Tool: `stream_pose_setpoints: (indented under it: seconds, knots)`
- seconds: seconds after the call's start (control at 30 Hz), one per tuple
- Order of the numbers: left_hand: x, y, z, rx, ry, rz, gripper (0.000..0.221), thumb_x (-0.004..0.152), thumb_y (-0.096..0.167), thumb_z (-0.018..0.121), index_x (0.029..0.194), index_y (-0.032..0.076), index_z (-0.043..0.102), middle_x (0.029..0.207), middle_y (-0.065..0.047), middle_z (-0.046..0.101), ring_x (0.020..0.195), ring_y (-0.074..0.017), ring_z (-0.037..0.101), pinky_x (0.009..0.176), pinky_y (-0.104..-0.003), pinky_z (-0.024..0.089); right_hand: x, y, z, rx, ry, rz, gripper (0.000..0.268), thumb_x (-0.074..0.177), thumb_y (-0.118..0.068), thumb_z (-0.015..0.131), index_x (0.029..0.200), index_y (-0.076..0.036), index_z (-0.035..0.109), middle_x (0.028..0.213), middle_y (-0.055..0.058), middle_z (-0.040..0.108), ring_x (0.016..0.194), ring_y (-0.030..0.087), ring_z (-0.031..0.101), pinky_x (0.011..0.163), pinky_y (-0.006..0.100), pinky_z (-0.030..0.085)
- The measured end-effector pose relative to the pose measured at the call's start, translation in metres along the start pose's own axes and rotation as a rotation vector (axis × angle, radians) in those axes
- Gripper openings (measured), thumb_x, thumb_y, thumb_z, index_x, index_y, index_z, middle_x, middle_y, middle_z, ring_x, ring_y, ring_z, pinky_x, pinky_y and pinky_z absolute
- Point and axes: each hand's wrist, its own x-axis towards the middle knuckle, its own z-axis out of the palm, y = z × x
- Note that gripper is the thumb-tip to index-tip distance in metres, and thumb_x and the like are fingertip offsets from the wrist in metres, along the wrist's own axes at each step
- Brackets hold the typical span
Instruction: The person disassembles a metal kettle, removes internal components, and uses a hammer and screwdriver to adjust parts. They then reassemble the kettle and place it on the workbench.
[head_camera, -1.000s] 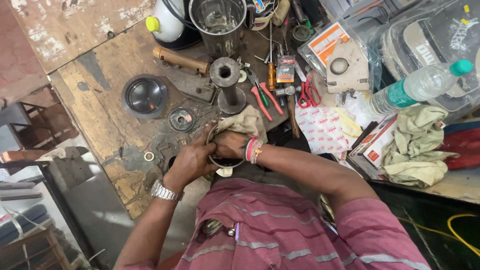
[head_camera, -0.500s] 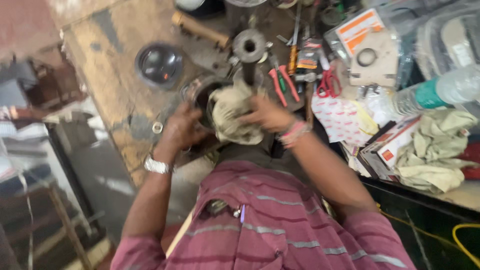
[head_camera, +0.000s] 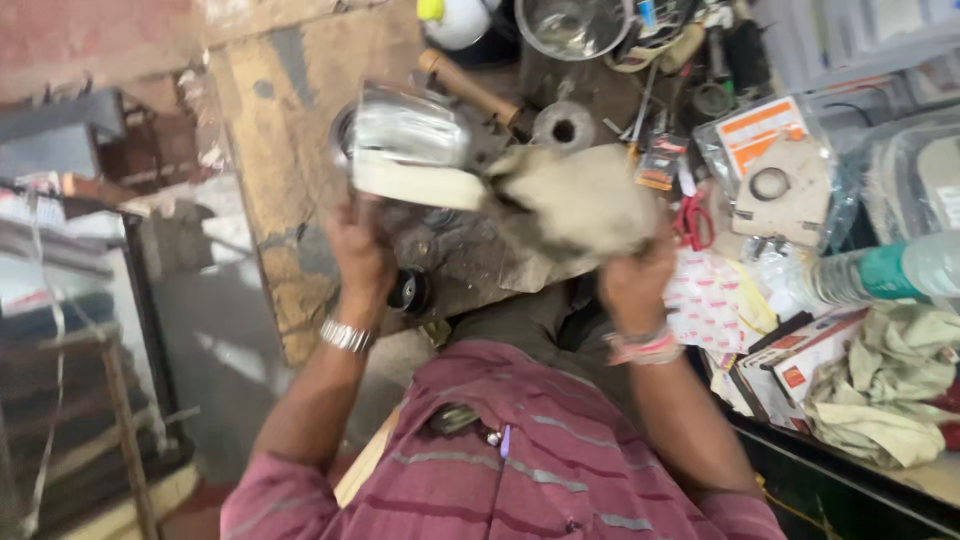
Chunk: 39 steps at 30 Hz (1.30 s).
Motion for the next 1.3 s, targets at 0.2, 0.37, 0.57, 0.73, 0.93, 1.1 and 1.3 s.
stream_pose_setpoints:
  seconds: [0.2, 0.37, 0.57, 0.73, 0.93, 1.1, 1.3]
  knots:
    - [-0.045, -0.007, 0.041, -0.837, -0.11, -0.546, 0.071, 0.087, 0.06, 0.054, 0.141, 0.013, 0.051, 0.125, -0.005, 0.07, 0.106, -0.0215, 0.072, 0.085, -0.034, 0.063, -0.006, 0.001, 0.076, -0.423, -0.387, -0.594, 0.06, 0.08, -0.032, 0.079, 0.13, -0.009, 0.056, 0.16, 0.018, 0.041, 0.151, 0.045, 0.033, 0.128, 0.061, 0.017]
    - [-0.06, -0.028, 0.023, -1.017, -0.266, -0.341, 0.084, 0.108, 0.071, 0.059, 0.147, -0.004, 0.055, 0.125, -0.016, 0.069, 0.105, -0.0281, 0.067, 0.076, -0.031, 0.058, 0.003, 0.026, 0.101, -0.725, -0.214, -0.579, 0.044, 0.102, -0.004, 0.06, 0.146, -0.005, 0.064, 0.143, 0.014, 0.057, 0.129, 0.039, 0.061, 0.106, 0.049, 0.051]
    - [-0.036, -0.012, 0.004, -1.202, -0.106, -0.327, 0.074, 0.109, 0.073, 0.052, 0.147, 0.01, 0.048, 0.109, -0.008, 0.064, 0.096, -0.023, 0.07, 0.085, -0.033, 0.063, -0.006, 0.039, 0.09, -0.676, -0.524, 0.099, 0.03, 0.105, -0.032, 0.069, 0.125, -0.011, 0.068, 0.116, 0.014, 0.069, 0.102, 0.034, 0.07, 0.088, 0.045, 0.056]
    - [-0.004, 0.027, -0.025, -1.083, 0.032, -0.32, 0.102, 0.087, 0.082, 0.049, 0.151, 0.001, 0.048, 0.113, -0.024, 0.073, 0.092, -0.0339, 0.073, 0.069, -0.034, 0.062, 0.017, -0.02, -0.015, -0.866, -0.633, -0.27, 0.064, 0.072, -0.004, 0.074, 0.135, -0.015, 0.071, 0.134, 0.014, 0.064, 0.102, 0.035, 0.07, 0.076, 0.047, 0.055]
    - [0.007, 0.011, -0.07, -0.931, -0.048, -0.253, 0.108, 0.089, 0.084, 0.055, 0.138, -0.012, 0.051, 0.069, -0.014, 0.06, 0.063, -0.0307, 0.065, 0.08, -0.049, 0.069, 0.02, -0.088, -0.173, -1.417, -0.449, 0.017, 0.061, 0.073, -0.011, 0.081, 0.133, -0.008, 0.07, 0.148, 0.017, 0.061, 0.116, 0.04, 0.066, 0.091, 0.048, 0.056]
    - [0.031, -0.01, -0.077, 0.034, 0.123, 0.07, 0.064, 0.084, 0.058, 0.083, 0.108, 0.0, 0.065, 0.087, -0.001, 0.07, 0.078, -0.0191, 0.075, 0.064, -0.042, 0.062, -0.003, -0.071, -0.192, -1.539, -0.4, 0.0, 0.062, 0.083, -0.034, 0.083, 0.136, -0.006, 0.066, 0.148, 0.036, 0.05, 0.122, 0.05, 0.059, 0.096, 0.05, 0.053]
    - [0.026, -0.008, -0.054, 0.913, 0.223, 0.372, 0.057, 0.071, 0.053, 0.098, 0.082, 0.003, 0.072, 0.081, -0.014, 0.071, 0.074, -0.0293, 0.07, 0.069, -0.043, 0.056, -0.025, -0.047, -0.158, -1.125, -0.567, -0.01, 0.056, 0.088, -0.038, 0.075, 0.138, -0.016, 0.062, 0.153, 0.023, 0.053, 0.127, 0.041, 0.061, 0.105, 0.049, 0.05]
